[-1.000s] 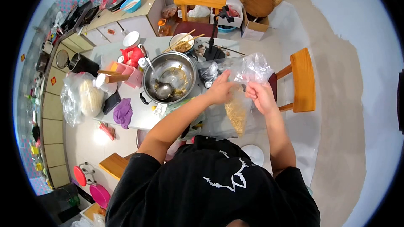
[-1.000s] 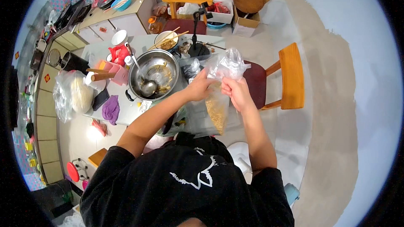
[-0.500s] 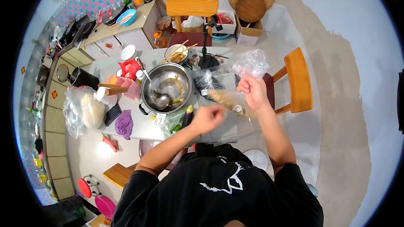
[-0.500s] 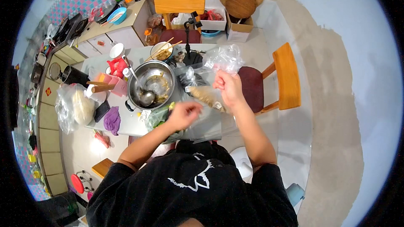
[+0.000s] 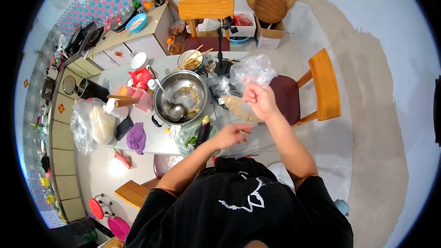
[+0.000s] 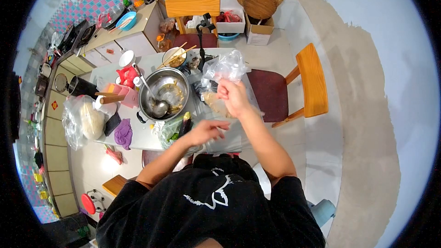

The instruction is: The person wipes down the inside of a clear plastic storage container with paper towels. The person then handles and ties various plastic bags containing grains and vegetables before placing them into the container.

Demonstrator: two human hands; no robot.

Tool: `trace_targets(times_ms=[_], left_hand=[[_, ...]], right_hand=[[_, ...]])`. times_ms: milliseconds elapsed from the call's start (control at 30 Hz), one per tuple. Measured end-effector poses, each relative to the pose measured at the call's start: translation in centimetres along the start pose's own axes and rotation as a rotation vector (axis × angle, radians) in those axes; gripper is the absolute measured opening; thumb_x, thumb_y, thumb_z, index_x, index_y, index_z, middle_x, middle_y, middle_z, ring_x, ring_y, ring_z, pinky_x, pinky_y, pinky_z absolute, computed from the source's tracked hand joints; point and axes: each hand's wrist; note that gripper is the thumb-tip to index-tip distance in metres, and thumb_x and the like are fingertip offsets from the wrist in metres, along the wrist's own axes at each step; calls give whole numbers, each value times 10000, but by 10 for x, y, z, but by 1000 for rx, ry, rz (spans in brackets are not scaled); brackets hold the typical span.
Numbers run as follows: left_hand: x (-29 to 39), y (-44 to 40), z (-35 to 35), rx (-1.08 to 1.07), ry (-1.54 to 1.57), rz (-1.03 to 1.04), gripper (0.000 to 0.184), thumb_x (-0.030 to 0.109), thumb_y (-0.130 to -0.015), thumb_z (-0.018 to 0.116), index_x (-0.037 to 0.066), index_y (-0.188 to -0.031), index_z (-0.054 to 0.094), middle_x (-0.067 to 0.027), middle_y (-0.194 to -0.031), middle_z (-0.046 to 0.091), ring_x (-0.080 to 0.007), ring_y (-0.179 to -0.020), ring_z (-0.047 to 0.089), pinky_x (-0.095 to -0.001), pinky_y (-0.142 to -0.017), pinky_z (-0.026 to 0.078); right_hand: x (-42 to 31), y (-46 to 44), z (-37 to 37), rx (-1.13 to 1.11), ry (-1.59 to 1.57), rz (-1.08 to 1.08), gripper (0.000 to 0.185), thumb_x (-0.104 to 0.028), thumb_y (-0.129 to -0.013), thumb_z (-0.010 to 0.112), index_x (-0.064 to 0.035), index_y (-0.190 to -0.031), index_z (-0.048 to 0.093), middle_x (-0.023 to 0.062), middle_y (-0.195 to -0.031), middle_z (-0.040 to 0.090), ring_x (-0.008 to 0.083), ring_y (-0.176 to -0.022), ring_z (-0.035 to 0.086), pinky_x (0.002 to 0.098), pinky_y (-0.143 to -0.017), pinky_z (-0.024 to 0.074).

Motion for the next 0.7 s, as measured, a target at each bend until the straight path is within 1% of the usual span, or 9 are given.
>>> trace_targets(times_ms=[67,133,167,233,333,433,500,600,700], left_hand=[[7,0,-26,395,-428,119,386,60,-817,503,32,-1202,485,-167,-1111,557,-168,-956,575,-267,-787,455],[17,-8,-43,943,-933,754,337,89,-747,549,26,-1077,570,-149,-984,602,-234,-836,598,-325,-766,466],[9,-13,-50,944,-935,756,337,89,-747,549,26,-1077,570,-149,-984,602,-234,-836,598,-325,-766,466],[1,-22,-56,551,-630,316,240,138,-810,531,9,-1008,576,-115,-1017,596,-180,-875,582,-291,-765,454],[0,-12,-14,509,-606,41,256,163,-824,539,2,-1022,554,-96,-1014,595,-203,-889,580,-286,-774,451],[-14,-7,20,362,-276,48,310,233,-849,525,25,-1078,540,-83,-1028,593,-225,-920,579,-311,-790,454],[-18,-9,33,37,814,-120,370,323,-869,477,43,-1104,533,-86,-1038,591,-227,-934,578,-352,-793,456],[-19,-17,17,17,725,-133,386,330,-877,413,62,-1131,526,-116,-989,605,-238,-930,569,-354,-785,448],[-6,-4,-4,449,143,12,270,211,-843,420,16,-785,597,-90,-720,612,-155,-610,584,-245,-539,451]], right_hand=[[-12,4,-7,-65,-16,69,80,-69,-824,468,-33,-871,522,-34,-566,381,57,-467,329,258,-539,357],[-21,4,-8,-90,-12,120,51,-65,-819,467,-45,-811,513,-35,-555,378,58,-457,325,267,-548,369],[-22,3,-8,-94,-2,113,50,-66,-819,467,-49,-790,503,-36,-553,377,61,-456,328,271,-550,371],[-23,-1,-10,-98,8,106,59,-67,-818,466,-54,-768,494,-37,-550,376,65,-455,330,275,-553,373],[-14,-9,-13,32,95,-3,188,-89,-830,465,-73,-643,456,-25,-566,375,79,-489,335,284,-587,372],[9,-10,0,165,168,-122,189,-92,-833,474,-78,-646,461,-20,-574,400,74,-493,352,232,-516,336],[28,-2,9,153,219,-90,110,-85,-832,470,-58,-726,476,-23,-588,403,70,-510,362,223,-501,315],[31,10,3,61,183,-120,57,-69,-823,459,-50,-772,477,-17,-618,414,68,-543,374,220,-511,315],[8,22,-6,32,112,-145,25,-47,-807,452,-47,-796,474,-8,-648,426,71,-572,381,220,-521,316]])
Point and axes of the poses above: each hand's wrist, its own y-axis away from the middle knuckle, its own z-axis out of the palm, x = y × z
